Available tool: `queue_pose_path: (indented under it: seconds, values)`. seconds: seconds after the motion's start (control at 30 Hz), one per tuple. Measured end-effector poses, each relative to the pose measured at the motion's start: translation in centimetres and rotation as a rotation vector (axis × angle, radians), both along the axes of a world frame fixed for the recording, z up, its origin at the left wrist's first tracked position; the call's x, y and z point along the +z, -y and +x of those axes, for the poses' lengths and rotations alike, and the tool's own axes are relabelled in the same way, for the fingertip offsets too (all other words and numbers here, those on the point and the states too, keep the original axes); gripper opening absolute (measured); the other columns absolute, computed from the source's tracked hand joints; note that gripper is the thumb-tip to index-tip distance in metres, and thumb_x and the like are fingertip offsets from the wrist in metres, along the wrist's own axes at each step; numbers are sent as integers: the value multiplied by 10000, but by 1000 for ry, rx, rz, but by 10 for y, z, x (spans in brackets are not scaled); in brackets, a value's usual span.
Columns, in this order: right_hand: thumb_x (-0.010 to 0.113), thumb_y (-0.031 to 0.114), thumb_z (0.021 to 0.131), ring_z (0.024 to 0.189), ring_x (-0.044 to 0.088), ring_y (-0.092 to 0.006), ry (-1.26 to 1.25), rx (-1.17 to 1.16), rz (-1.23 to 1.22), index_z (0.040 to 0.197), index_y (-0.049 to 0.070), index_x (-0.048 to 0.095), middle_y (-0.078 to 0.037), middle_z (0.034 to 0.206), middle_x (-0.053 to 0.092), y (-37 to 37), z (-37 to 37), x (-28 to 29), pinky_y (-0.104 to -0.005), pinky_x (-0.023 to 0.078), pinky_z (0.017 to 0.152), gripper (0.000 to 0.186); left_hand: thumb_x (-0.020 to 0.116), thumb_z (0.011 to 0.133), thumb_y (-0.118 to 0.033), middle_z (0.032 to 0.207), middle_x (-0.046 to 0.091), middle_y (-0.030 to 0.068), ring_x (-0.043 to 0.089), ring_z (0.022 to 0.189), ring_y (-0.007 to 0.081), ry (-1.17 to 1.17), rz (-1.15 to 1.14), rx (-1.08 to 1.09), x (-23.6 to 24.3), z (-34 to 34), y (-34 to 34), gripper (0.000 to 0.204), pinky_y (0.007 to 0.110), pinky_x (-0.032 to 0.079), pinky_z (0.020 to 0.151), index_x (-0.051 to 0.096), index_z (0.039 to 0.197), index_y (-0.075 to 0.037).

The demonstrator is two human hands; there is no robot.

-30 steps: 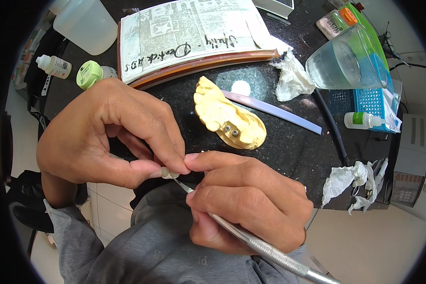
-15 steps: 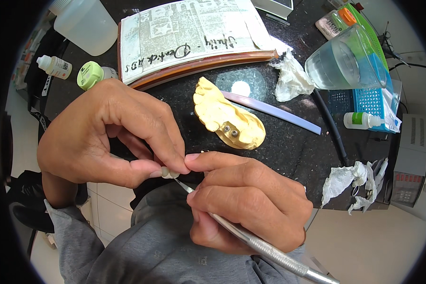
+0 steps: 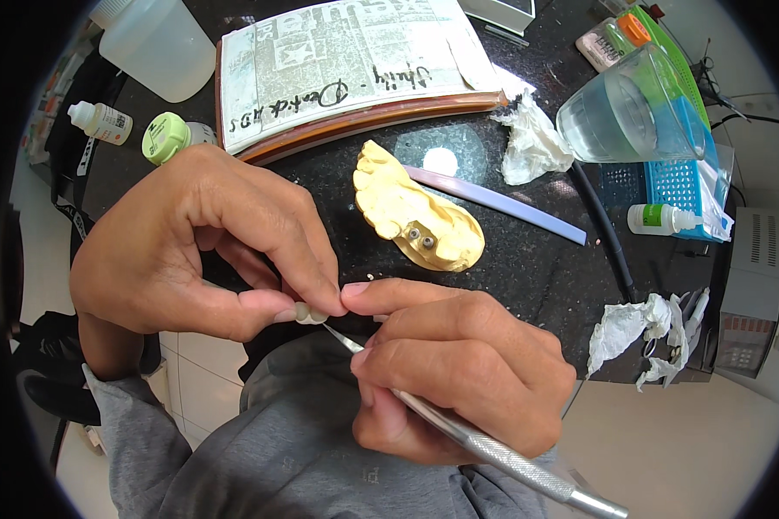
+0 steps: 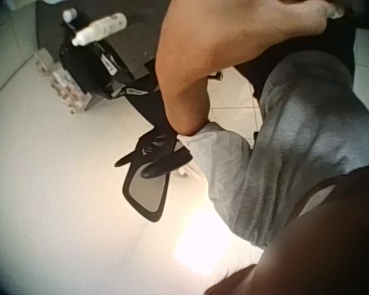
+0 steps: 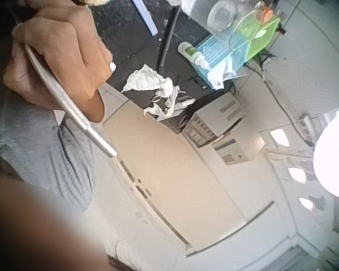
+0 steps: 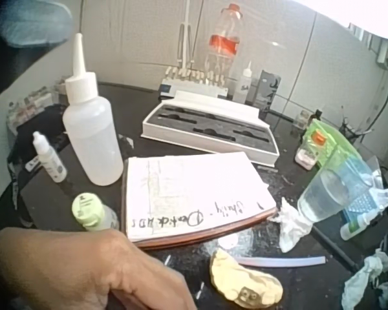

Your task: Applying and shaping porcelain material on a dental crown model using a brush and a carving tool.

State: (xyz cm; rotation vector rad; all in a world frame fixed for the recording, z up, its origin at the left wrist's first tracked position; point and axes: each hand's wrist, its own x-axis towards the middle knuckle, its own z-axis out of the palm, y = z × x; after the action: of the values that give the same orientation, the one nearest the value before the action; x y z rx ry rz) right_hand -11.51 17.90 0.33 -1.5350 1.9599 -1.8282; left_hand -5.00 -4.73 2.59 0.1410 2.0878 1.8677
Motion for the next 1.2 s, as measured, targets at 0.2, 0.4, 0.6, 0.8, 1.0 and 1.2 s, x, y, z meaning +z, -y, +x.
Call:
queue_pose_path:
  seconds: [0.2,0.4,0.6,0.8,1.0,1.2]
  values:
    - [688,-138,677,746,692,-244,93,-29,-87,866,-78,648,-145,791,655,-4,-3,-5,-415,651,769,203,674,784,51,955,723,81,692,842,120,14,-48,-17,3,-1,0,205,216,600,709,767,957,-11]
    - [723,-116,707,799,731,-268,70,12,-4,893,-67,661,-159,817,688,-5,-6,-5,-352,608,718,202,659,781,26,949,717,65,692,857,129,-5,-62,-22,0,0,0,215,233,607,724,759,968,-13]
    - [681,-93,820,827,716,-253,294,-89,-121,986,-70,611,-174,880,667,-12,-3,-8,-333,592,761,182,666,780,22,942,712,68,687,843,132,-6,-50,-45,3,-1,3,216,236,610,726,756,973,-14]
    - [746,-54,844,849,709,-234,255,-119,-116,1045,-68,617,-181,909,680,-9,-1,-9,-311,578,759,239,652,782,27,972,690,67,665,819,113,-28,-44,-79,-1,-4,4,211,214,602,701,752,965,-10]
    - [772,-52,816,821,727,-248,177,-173,-117,1010,-79,653,-204,905,711,-6,-4,-15,-295,584,695,230,656,774,40,967,693,76,669,810,111,-13,-22,-79,-3,-8,6,217,200,601,683,751,964,1]
    - [673,-10,877,835,689,-266,54,-29,23,983,-47,556,-209,885,638,-8,-4,-2,-439,625,797,162,667,769,42,951,697,87,677,815,117,40,15,-75,2,-8,6,217,195,599,680,759,962,3]
